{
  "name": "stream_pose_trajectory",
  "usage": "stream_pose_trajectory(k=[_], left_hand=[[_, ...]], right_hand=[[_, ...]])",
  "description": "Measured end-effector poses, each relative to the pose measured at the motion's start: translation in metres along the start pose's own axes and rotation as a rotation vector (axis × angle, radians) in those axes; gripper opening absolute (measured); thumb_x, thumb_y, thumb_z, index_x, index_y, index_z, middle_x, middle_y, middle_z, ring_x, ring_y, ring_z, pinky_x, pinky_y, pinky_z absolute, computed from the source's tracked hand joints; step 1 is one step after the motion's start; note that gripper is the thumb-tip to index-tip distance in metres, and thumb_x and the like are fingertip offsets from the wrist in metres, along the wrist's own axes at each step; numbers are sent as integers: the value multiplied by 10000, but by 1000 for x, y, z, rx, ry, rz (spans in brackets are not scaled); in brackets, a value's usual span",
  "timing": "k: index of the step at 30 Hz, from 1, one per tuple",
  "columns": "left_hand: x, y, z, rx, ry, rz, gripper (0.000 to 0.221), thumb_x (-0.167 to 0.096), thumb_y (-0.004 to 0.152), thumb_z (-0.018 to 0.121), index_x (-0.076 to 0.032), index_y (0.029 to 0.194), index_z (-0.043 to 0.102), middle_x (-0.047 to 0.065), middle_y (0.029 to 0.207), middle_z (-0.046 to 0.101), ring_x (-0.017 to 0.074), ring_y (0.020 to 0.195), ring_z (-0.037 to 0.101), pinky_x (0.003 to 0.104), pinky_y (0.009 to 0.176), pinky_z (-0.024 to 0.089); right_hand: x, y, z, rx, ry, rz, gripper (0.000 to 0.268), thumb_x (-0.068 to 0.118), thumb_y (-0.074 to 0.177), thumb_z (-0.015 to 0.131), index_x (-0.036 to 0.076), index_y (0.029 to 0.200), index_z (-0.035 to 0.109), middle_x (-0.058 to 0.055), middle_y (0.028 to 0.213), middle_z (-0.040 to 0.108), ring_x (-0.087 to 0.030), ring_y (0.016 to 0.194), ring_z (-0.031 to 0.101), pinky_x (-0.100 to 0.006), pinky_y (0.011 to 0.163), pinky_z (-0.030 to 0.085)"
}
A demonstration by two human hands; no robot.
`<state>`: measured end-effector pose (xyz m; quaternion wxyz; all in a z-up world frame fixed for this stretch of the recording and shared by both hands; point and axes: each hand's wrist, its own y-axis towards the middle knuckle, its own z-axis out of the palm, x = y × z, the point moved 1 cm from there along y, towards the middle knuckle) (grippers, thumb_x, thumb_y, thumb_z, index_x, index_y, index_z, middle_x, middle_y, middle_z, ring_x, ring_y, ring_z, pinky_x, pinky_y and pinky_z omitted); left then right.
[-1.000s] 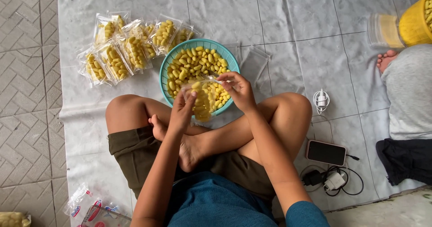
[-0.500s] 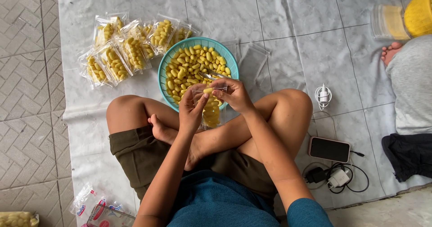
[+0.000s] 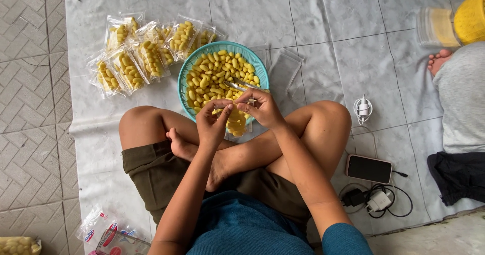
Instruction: A person sitting on the floor is manually packing small yellow snacks from a bowl into individual plastic bags using metal tongs.
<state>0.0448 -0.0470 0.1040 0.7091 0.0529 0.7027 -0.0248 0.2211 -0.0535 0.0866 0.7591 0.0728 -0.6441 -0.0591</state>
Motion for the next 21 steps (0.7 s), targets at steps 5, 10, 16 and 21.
stream_pose_trajectory(k=[5,10,16,21], left_hand=[[-1,-1,0,-38,38,14,115,-154,937,796,-51,985,776,76,865,765,139,860,692,343,786,603],[-8,-2,0,-53,60,55,125,-131,962,765,-52,1057,740,88,863,755,161,863,687,374,809,589],[-14,8,-7,24,159,78,230,-131,897,824,-141,1112,741,27,841,775,96,817,633,303,799,521],[-20,12,-10,181,463,-48,140,-318,831,858,-237,942,831,91,769,669,247,730,644,360,738,512]], right_hand=[[-6,-3,-4,11,72,57,132,36,935,751,-52,1031,731,-109,811,700,-93,697,635,-205,581,564],[0,-4,0,-16,15,50,109,30,952,723,-66,1005,728,-139,797,697,-155,722,701,-240,573,598],[-3,-6,-1,-48,-95,26,129,81,969,718,-44,1001,726,-117,753,687,-127,690,678,-233,571,597],[9,-4,5,-1,-313,-104,68,79,973,707,31,973,757,-79,766,690,-138,728,662,-226,571,549]])
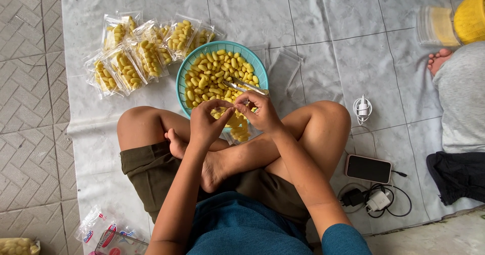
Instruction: A person sitting on the floor is manually packing small yellow snacks from a bowl into individual plastic bags using metal tongs.
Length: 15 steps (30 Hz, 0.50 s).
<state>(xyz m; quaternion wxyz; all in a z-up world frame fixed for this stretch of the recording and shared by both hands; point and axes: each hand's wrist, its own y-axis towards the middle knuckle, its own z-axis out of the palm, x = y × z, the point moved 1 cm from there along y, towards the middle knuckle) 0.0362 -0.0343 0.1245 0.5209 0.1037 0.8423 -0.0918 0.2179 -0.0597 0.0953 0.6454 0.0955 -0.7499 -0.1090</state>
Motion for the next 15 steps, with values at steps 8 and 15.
stream_pose_trajectory(k=[8,15], left_hand=[[4,-1,-7,-5,26,-6,126,-294,778,868,-277,900,844,111,743,640,286,785,670,353,778,515],[0,-5,-8,-27,-24,-11,205,-292,762,896,-223,946,838,154,753,666,298,776,652,377,786,506]], right_hand=[[8,2,-2,107,31,34,49,87,965,716,54,986,744,-64,830,694,-126,800,623,-239,629,536],[-11,-4,-9,125,121,107,67,43,879,762,30,944,746,-72,814,681,-129,805,626,-256,645,574]])
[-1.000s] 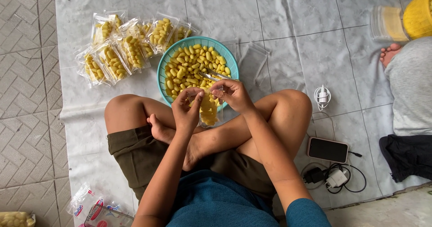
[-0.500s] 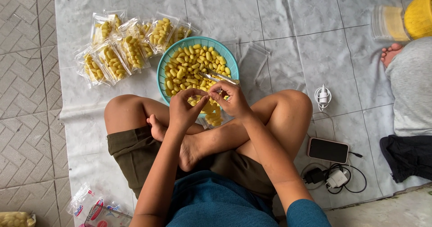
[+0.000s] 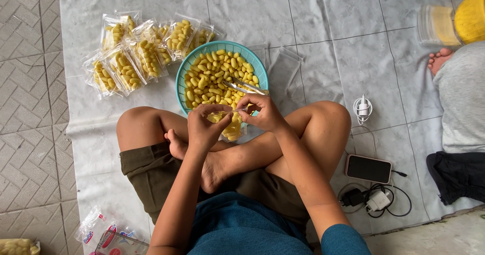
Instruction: A person sitting on the floor is manually packing small yellow snacks from a bowl into individual plastic bags using metal tongs.
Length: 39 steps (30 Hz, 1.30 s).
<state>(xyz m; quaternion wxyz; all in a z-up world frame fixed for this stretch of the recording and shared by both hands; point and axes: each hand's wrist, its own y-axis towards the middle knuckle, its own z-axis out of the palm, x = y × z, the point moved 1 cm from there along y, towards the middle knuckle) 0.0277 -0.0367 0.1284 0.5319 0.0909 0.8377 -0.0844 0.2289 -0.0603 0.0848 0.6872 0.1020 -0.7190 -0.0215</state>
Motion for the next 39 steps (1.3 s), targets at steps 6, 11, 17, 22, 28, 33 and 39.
stream_pose_trajectory(k=[6,11,17,22,28,33,39], left_hand=[[-5,3,-8,85,148,14,235,-392,720,904,-281,916,840,99,719,623,308,698,620,395,756,501],[-11,1,-6,92,132,-11,203,-375,718,892,-261,877,837,79,689,623,287,648,605,384,711,497],[-14,-2,4,24,96,6,132,-318,747,861,-250,855,828,65,641,578,265,620,593,366,676,483],[-16,-3,8,-23,44,51,112,-272,752,859,-229,851,829,66,623,571,259,638,608,354,679,473],[-15,0,11,-54,47,116,82,-242,776,843,-251,854,822,14,616,595,206,697,630,324,739,435],[-23,-4,11,-51,54,133,87,-261,742,859,-223,806,814,67,606,626,237,741,655,325,744,415],[-32,-6,7,-5,56,115,76,-272,779,825,-242,849,823,37,616,606,216,748,623,314,754,365]], right_hand=[[1,2,1,-4,-8,-20,79,2,845,749,27,919,739,-60,768,652,-130,747,622,-264,606,582],[-2,2,2,-7,6,-38,69,-5,842,747,31,900,735,-61,739,640,-134,726,617,-262,584,577],[5,0,0,-52,28,-48,74,-8,854,728,46,902,742,-51,723,636,-124,705,601,-248,552,556],[6,0,0,-80,53,-52,78,-8,850,725,53,897,740,-50,711,637,-116,692,584,-243,534,537],[6,3,2,-87,38,-71,73,22,843,736,82,884,739,-51,707,644,-114,673,578,-222,500,500],[9,0,2,-90,35,-47,60,35,836,751,88,856,731,-44,714,628,-89,629,524,-191,491,469],[9,1,-1,-76,1,-50,50,45,827,748,85,836,718,-50,701,623,-101,608,519,-208,467,457]])
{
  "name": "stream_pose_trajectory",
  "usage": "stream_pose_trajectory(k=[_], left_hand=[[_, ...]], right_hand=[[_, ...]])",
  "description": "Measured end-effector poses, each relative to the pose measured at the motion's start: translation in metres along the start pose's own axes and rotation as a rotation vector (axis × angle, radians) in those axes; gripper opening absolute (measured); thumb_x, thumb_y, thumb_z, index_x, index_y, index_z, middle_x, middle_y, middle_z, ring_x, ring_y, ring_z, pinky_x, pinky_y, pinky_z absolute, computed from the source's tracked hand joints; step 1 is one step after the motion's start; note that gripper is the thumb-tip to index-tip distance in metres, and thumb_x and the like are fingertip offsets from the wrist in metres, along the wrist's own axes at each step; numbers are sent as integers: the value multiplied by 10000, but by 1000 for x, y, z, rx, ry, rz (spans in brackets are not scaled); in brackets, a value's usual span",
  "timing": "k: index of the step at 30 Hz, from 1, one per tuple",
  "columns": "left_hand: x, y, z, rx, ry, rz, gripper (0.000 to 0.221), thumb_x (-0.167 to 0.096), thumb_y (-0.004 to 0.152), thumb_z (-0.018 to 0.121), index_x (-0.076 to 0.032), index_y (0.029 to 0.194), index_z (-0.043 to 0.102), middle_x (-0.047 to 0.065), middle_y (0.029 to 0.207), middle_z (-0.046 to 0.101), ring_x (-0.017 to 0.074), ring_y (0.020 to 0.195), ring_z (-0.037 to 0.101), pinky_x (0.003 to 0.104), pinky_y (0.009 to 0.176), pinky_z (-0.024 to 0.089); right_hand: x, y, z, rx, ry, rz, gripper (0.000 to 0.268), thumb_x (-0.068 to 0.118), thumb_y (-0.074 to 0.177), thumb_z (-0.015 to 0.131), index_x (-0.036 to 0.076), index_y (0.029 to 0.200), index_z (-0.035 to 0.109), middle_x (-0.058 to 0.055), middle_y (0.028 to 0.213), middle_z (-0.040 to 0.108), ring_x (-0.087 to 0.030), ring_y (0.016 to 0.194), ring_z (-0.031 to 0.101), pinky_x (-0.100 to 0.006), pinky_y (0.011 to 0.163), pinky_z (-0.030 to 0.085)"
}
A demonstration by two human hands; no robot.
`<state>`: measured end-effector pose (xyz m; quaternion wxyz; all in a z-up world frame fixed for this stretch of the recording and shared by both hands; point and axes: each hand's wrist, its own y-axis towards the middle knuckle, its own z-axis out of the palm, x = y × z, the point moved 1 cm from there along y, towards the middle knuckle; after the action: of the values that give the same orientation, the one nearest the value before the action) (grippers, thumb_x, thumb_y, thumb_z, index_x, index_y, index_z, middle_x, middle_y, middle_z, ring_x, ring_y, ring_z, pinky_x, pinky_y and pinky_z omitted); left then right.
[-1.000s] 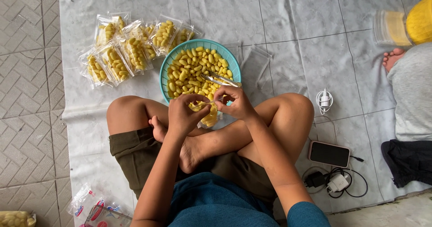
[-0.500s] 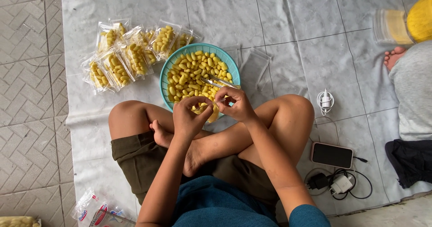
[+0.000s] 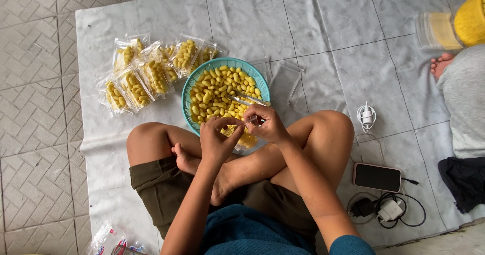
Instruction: A person sitting on the floor is manually packing small yellow snacks from a bowl into individual plastic bags using metal tongs.
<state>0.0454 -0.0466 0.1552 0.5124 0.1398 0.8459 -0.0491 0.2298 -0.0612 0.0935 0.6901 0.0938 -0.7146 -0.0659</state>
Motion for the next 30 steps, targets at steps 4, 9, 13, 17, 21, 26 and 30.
stream_pose_trajectory(k=[4,9,13,17,21,26,30], left_hand=[[16,1,9,4,4,-17,140,-350,761,863,-283,881,835,62,713,664,249,730,646,344,733,438],[5,-1,1,-78,-96,69,155,-230,773,854,-158,900,798,76,928,766,258,729,641,373,713,478],[6,-1,3,-127,-37,177,78,-211,812,802,-167,871,777,31,981,767,250,727,656,375,690,454],[2,-3,3,-211,65,292,44,-180,835,792,-165,842,751,72,1168,626,253,740,583,392,697,457],[1,-2,4,-277,186,425,69,-165,826,793,-158,814,725,84,1198,549,246,778,571,388,689,434],[2,-2,5,-317,249,491,65,-173,813,776,-166,800,713,94,1194,547,251,775,541,396,686,435],[4,-1,8,-315,247,496,64,-174,817,753,-158,782,701,99,1180,548,256,781,523,399,706,443]], right_hand=[[-10,-2,-5,-26,58,-8,37,68,831,748,63,831,711,-41,686,611,-70,620,471,-194,474,433],[-8,-4,-16,-62,70,-38,32,35,842,737,33,831,708,-60,697,583,-75,636,477,-197,477,435],[-1,-2,-13,-46,73,-43,43,55,850,745,32,840,710,-58,685,574,-73,633,480,-182,485,428],[9,2,-8,-53,-43,-128,84,26,807,737,78,869,717,-32,723,570,-75,589,412,-202,487,381],[2,1,-4,-90,-158,-231,126,16,779,747,108,865,755,-40,816,677,-104,575,469,-223,493,396],[4,1,-4,-105,-222,-265,76,60,777,774,118,826,769,-43,811,718,-152,596,530,-263,525,438],[4,0,-3,-108,-230,-278,38,71,789,772,108,800,770,-51,777,723,-199,634,607,-306,596,511]])
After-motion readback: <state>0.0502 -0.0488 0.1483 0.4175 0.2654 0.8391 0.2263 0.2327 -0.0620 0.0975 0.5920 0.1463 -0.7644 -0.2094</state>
